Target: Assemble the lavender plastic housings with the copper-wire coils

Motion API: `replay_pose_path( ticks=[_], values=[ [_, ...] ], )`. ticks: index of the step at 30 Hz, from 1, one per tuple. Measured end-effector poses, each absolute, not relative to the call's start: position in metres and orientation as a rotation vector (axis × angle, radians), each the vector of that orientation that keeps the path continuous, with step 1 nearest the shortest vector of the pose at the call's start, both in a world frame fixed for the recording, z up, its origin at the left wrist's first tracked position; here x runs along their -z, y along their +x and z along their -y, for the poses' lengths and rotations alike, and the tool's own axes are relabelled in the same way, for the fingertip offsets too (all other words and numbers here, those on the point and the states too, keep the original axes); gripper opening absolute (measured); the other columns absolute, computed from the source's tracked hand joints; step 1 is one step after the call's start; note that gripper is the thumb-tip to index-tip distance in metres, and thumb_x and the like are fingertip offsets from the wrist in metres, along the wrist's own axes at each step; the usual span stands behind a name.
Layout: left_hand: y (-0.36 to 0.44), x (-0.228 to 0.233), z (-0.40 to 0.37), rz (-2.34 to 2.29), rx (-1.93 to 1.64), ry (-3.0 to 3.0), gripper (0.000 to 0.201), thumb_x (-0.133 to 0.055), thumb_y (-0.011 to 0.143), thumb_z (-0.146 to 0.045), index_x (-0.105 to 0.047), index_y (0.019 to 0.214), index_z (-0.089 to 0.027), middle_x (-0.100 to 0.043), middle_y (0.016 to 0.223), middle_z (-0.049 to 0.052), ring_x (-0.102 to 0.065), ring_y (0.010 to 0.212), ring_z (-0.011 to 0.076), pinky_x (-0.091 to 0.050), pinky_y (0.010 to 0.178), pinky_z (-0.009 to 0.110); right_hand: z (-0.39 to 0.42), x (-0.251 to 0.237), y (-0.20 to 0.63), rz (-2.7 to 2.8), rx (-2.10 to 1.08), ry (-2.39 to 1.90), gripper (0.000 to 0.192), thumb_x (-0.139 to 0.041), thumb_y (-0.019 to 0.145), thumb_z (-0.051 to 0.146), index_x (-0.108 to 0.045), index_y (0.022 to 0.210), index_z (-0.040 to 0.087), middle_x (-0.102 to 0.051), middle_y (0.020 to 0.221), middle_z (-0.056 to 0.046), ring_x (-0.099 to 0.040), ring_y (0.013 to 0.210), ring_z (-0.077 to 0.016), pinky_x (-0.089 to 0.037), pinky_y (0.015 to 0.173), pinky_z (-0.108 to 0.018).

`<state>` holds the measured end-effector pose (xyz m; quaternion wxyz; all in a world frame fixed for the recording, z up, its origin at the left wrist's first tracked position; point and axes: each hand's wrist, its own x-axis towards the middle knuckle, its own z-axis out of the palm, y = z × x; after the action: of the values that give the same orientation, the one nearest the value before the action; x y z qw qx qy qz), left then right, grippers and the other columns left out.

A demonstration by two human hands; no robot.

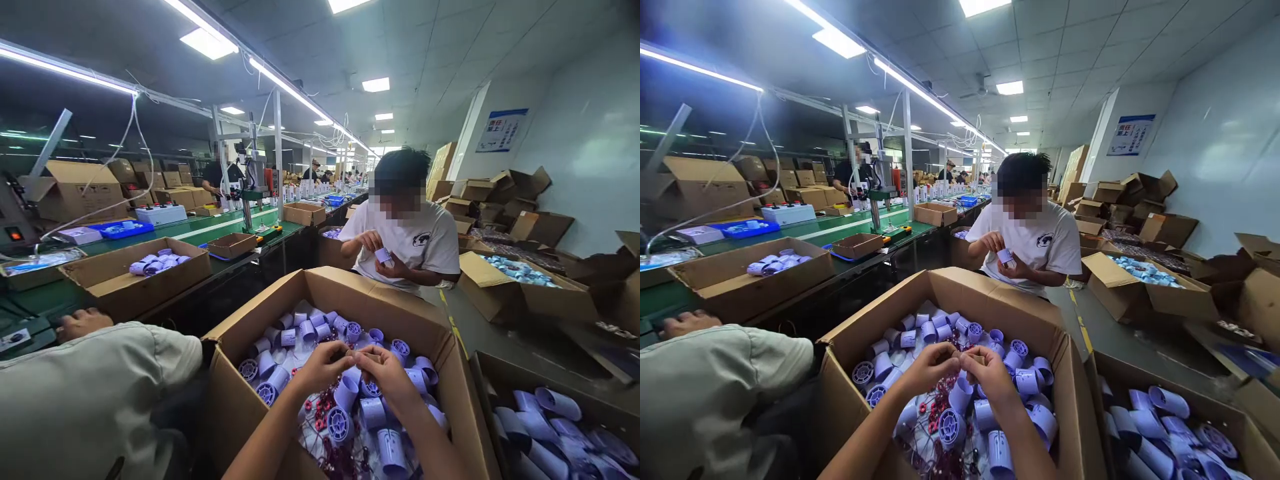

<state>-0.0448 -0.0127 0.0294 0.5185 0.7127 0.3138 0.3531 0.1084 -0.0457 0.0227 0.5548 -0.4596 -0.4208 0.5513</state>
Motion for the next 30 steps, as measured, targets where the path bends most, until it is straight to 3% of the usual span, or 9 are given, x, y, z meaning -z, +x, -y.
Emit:
replay_pose_path(
  ticks=[5, 13, 17, 23, 26, 30],
  values=[
    [-0.046, -0.034, 0.012, -0.866, -0.993, 1.844, 0.042, -0.044, 0.085, -0.053, -0.053, 0.067, -0.017, -0.048, 0.060, -0.001, -0.041, 0.058, 0.0120, -0.031, 0.054, 0.024, 0.050, -0.025, 0.112, 0.969, -1.308, -1.072, 0.045, -0.081, 0.050, 0.055, -0.058, 0.064, 0.018, -0.058, 0.051, 0.004, -0.045, 0.041, -0.0081, -0.033, 0.043, -0.022],
    [-0.039, -0.025, 0.010, -0.933, -1.113, 1.877, 0.036, -0.042, 0.087, -0.045, -0.050, 0.065, -0.018, -0.053, 0.063, 0.000, -0.045, 0.061, 0.0136, -0.035, 0.059, 0.025, 0.049, -0.021, 0.097, 1.067, -1.235, -1.129, 0.050, -0.075, 0.053, 0.063, -0.057, 0.066, 0.019, -0.057, 0.055, 0.003, -0.048, 0.048, -0.0111, -0.038, 0.046, -0.024],
    [-0.039, -0.030, 0.013, -0.881, -1.048, 1.816, 0.037, -0.048, 0.084, -0.049, -0.053, 0.067, -0.017, -0.053, 0.062, 0.000, -0.045, 0.060, 0.0130, -0.036, 0.057, 0.024, 0.050, -0.021, 0.091, 1.077, -1.120, -1.128, 0.050, -0.071, 0.058, 0.064, -0.063, 0.079, 0.020, -0.062, 0.066, 0.000, -0.055, 0.059, -0.0154, -0.042, 0.051, -0.025],
    [-0.041, -0.031, 0.015, -0.767, -1.008, 1.646, 0.047, -0.059, 0.072, -0.063, -0.049, 0.070, -0.017, -0.045, 0.062, -0.004, -0.038, 0.057, 0.0095, -0.031, 0.052, 0.021, 0.051, -0.024, 0.089, 1.042, -1.059, -1.062, 0.043, -0.072, 0.062, 0.059, -0.066, 0.069, 0.018, -0.058, 0.058, 0.001, -0.047, 0.051, -0.0118, -0.038, 0.048, -0.024],
    [-0.040, -0.029, 0.016, -0.669, -0.907, 1.585, 0.054, -0.067, 0.063, -0.066, -0.044, 0.074, -0.019, -0.040, 0.063, -0.007, -0.034, 0.056, 0.0081, -0.028, 0.051, 0.021, 0.052, -0.025, 0.087, 1.018, -1.061, -1.056, 0.039, -0.073, 0.062, 0.056, -0.067, 0.071, 0.018, -0.061, 0.060, 0.001, -0.051, 0.055, -0.0132, -0.041, 0.051, -0.025],
    [-0.038, -0.026, 0.016, -0.680, -0.871, 1.621, 0.055, -0.063, 0.065, -0.069, -0.042, 0.070, -0.019, -0.037, 0.063, -0.007, -0.032, 0.058, 0.0086, -0.026, 0.051, 0.021, 0.052, -0.025, 0.084, 0.969, -1.098, -1.029, 0.038, -0.076, 0.058, 0.054, -0.068, 0.071, 0.019, -0.063, 0.061, 0.000, -0.053, 0.055, -0.0139, -0.044, 0.054, -0.026]
  ],
)
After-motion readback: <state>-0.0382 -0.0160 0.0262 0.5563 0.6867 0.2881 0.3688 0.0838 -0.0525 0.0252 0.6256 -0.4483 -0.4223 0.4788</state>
